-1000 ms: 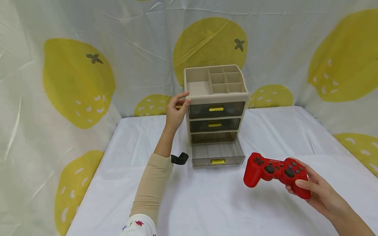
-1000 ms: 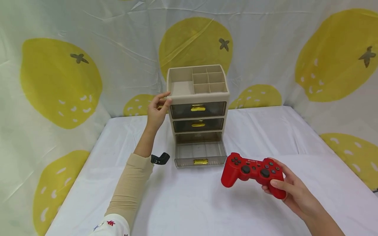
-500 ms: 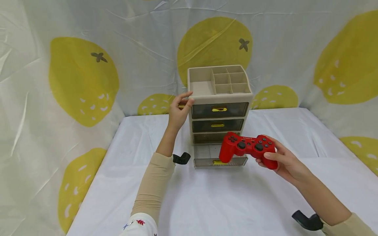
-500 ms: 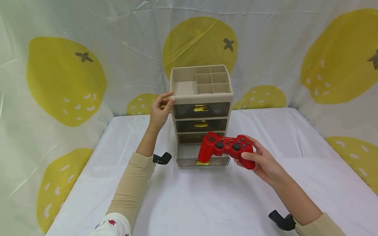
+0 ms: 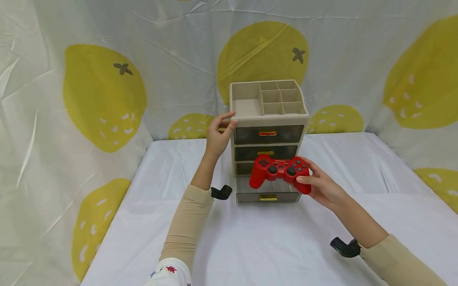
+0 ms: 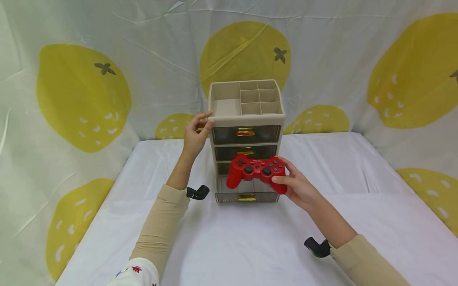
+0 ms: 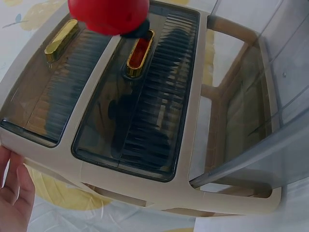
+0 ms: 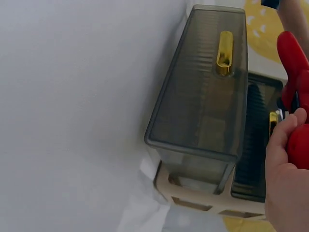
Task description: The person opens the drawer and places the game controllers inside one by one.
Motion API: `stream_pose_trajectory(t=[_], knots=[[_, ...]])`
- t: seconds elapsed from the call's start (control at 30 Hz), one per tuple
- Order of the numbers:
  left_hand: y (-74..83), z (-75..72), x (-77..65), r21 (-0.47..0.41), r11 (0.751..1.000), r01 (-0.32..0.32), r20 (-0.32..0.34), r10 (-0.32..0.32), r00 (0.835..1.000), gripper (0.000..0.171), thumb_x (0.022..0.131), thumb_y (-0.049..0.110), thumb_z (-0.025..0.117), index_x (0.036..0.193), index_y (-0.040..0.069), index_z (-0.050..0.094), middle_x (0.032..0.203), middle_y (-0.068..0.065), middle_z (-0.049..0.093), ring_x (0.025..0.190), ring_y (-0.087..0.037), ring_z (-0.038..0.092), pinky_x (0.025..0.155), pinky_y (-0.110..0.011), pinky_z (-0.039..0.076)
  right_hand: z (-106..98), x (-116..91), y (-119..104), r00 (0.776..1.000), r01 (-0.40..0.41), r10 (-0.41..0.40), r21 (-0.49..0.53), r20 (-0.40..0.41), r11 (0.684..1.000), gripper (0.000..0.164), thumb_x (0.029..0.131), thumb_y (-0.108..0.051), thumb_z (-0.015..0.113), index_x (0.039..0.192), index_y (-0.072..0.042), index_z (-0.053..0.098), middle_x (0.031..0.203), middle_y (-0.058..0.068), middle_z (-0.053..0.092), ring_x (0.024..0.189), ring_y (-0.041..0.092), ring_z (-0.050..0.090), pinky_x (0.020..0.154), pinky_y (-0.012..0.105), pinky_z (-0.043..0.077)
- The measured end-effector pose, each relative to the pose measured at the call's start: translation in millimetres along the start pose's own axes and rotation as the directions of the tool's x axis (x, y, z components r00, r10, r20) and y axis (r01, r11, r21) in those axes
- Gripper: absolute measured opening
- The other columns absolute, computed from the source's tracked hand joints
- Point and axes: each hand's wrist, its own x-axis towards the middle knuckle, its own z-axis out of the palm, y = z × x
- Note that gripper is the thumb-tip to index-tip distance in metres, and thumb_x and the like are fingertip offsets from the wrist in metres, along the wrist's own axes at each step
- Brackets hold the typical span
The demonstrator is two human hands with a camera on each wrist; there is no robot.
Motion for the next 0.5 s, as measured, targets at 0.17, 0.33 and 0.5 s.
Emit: stream_pose_trajectory(t=[0.17,0.33,0.5], knots=[[-0.5,-0.5,0.0,0.008,1.0,-0.009,-0.001,0.009,1.0,0.027,0.092,0.0,0.065,0.118,-0.007,0.064,0.099,-0.022,0.061,0.08,-0.017,0.062,0.064,-0.021,0.047,7.4,14.9,2.3,0.999,-0.046,0.046,-0.023,-0.017,0.999,0.066,0.096,0.0,0.052,0.149,-0.025,0.02,0.136,0.009,0.033,0.115,0.02,0.049,0.092,0.037,0.05],[-0.5,-1.4,-0.4,0.01,1.0,-0.006,0.005,0.006,1.0,0.028,0.092,0.0,0.065,0.119,-0.006,0.064,0.098,-0.022,0.061,0.08,-0.023,0.062,0.064,-0.021,0.046,12.2,28.3,4.6,0.997,-0.082,0.082,-0.048,-0.016,0.995,0.068,0.095,0.002,0.052,0.149,-0.024,0.02,0.137,0.009,0.032,0.115,0.021,0.048,0.095,0.04,0.049],[0.1,-1.5,0.1,0.005,1.0,-0.016,0.009,0.016,1.0,0.028,0.092,0.0,0.064,0.119,-0.007,0.063,0.098,-0.025,0.061,0.082,-0.033,0.061,0.064,-0.021,0.046,15.4,37.6,6.0,0.994,-0.104,0.102,-0.075,-0.03,0.992,0.065,0.094,0.002,0.052,0.146,-0.024,0.025,0.137,0.01,0.032,0.115,0.024,0.046,0.093,0.042,0.049]])
